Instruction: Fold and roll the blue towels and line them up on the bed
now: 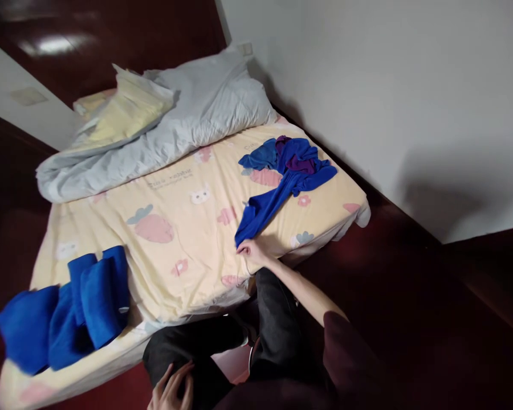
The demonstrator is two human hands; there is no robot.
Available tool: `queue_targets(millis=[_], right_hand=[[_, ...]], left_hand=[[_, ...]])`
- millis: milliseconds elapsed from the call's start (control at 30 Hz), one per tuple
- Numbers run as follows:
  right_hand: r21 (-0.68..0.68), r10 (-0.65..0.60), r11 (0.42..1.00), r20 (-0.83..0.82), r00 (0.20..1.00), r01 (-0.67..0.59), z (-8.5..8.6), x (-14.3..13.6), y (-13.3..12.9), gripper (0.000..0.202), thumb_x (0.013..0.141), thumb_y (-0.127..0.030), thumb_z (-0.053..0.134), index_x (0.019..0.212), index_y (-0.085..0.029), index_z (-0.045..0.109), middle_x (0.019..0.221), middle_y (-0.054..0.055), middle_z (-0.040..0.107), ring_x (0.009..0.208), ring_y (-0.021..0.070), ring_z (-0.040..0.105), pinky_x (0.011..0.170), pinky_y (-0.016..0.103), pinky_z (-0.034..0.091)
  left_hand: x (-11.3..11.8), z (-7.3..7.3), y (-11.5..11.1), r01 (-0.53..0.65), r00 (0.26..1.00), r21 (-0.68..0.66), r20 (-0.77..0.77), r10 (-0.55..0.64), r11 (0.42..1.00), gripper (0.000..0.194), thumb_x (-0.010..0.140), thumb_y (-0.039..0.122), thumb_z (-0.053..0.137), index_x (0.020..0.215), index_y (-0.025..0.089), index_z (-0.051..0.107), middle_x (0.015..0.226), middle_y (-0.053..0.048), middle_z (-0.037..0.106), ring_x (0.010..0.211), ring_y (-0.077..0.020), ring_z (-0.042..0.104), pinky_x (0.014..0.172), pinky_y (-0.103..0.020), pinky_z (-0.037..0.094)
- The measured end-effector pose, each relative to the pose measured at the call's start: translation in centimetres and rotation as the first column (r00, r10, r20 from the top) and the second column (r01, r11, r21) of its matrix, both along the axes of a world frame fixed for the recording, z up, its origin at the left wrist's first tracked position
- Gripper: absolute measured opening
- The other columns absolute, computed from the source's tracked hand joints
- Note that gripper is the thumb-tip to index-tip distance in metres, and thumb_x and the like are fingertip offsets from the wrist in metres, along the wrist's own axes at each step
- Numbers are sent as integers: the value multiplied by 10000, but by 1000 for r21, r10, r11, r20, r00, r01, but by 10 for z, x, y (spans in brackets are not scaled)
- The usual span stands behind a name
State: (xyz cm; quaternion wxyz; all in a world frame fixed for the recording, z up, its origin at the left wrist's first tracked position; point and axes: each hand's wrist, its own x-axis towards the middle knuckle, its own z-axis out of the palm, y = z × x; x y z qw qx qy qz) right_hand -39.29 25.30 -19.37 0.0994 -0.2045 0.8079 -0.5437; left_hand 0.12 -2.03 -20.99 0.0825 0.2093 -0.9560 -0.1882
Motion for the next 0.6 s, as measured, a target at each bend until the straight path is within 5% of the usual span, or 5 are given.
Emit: queue_targets(millis=[133,300,467,600], right_hand=[[-136,46,990,12,999,-44,-5,95,-16,256,846,-5,631,816,-191,804,1011,75,814,958,193,773,909,327,618],[-268,117,960,136,984,-77,20,170,1,134,864,-271,716,761,-326,781,977,-28,820,905,233,780,845,404,645],[-422,463,837,208,861,-348,53,271,-23,106,819,-394,789,754,-313,808,934,0,835,896,252,812,877,406,662],[-418,460,838,193,867,-352,64,330,-50,165,811,-371,732,791,-497,836,947,-143,835,958,251,837,949,407,660]], left_hand=[[-5,8,12,-59,998,253,-14,65,966,427,919,557,533,980,294,863,1101,-58,850,1149,-376,778,1118,-596,569],[-20,17,60,-100,992,596,-1,125,797,529,910,617,642,1223,217,789,1270,-121,802,1139,-339,784,1029,-509,645],[-31,41,96,195,974,594,-212,-82,780,627,902,593,687,1413,230,713,1606,-155,592,1447,-366,616,1180,-530,571],[-17,59,81,239,966,576,-226,-128,782,441,951,575,574,1136,269,833,1232,-117,770,1157,-333,739,1012,-482,643]])
